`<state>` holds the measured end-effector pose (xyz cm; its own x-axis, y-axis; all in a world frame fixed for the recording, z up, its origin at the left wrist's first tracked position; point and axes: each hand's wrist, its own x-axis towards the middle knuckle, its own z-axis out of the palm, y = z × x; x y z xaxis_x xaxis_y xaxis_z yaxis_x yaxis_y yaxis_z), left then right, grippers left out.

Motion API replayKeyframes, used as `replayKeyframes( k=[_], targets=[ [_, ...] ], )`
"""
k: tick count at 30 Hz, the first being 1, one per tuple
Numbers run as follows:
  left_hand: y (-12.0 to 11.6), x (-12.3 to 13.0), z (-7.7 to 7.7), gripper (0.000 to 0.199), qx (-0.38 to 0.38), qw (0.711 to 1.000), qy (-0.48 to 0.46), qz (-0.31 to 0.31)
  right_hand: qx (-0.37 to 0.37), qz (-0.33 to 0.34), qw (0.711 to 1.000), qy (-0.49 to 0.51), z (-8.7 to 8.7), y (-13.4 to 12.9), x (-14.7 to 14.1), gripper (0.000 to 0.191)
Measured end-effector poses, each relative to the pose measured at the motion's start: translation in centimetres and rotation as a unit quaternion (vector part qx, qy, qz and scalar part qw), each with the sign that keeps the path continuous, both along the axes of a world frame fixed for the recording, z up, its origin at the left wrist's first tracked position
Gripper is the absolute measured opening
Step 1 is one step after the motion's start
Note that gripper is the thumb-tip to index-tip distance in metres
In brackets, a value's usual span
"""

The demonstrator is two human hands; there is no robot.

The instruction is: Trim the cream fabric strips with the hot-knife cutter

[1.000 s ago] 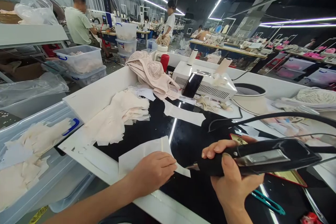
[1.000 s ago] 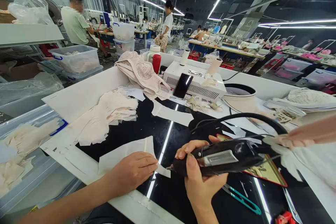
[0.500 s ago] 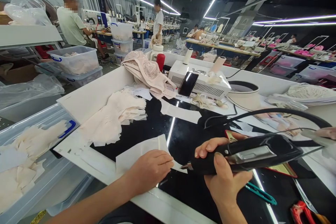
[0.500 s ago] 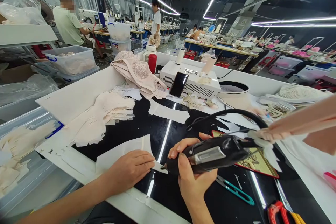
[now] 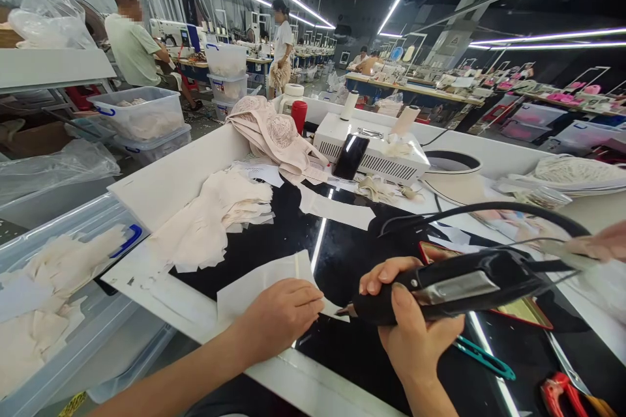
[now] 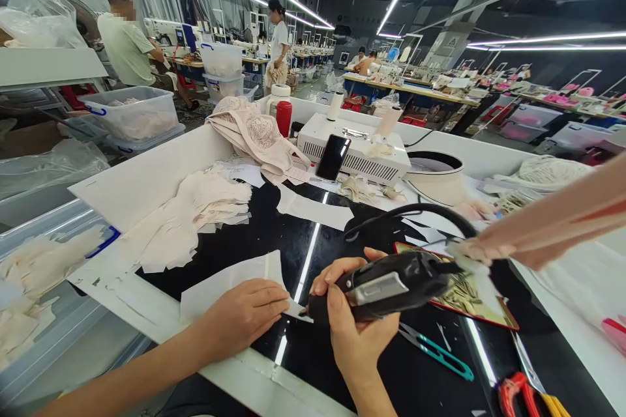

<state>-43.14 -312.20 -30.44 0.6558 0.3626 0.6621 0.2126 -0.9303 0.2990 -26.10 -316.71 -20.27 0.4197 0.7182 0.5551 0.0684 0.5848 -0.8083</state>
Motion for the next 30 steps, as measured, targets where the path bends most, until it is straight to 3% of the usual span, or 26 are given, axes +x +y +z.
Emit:
replayKeyframes(
  k=[5,14,19,25,30],
  targets=[
    [-0.1,-0.1,0.1,0.020,-0.004,1.000,0.002,-0.001,0.013,-0.021,1.000,0.009,0.5,-0.3,0.5,0.045],
    [-0.1,-0.1,0.3,0.021,-0.005,1.000,0.006,-0.001,0.001,-0.009,1.000,0.003,0.0,-0.4,0.7,0.041],
    [0.8,-1.5,1.0,0.022,-0.018,1.000,0.008,0.014,0.002,-0.002,1.000,-0.013,-0.2,-0.2,1.6,0.044],
    [2.1,-3.4,1.3,0.027,-0.036,0.995,0.085,0.022,0.005,-0.031,0.999,-0.011,-0.4,1.0,3.5,0.046],
    [0.0,-2.5,2.5,0.028,-0.117,0.980,0.153,0.057,0.018,-0.041,0.999,0.008,-0.2,1.9,4.0,0.046]
  ],
)
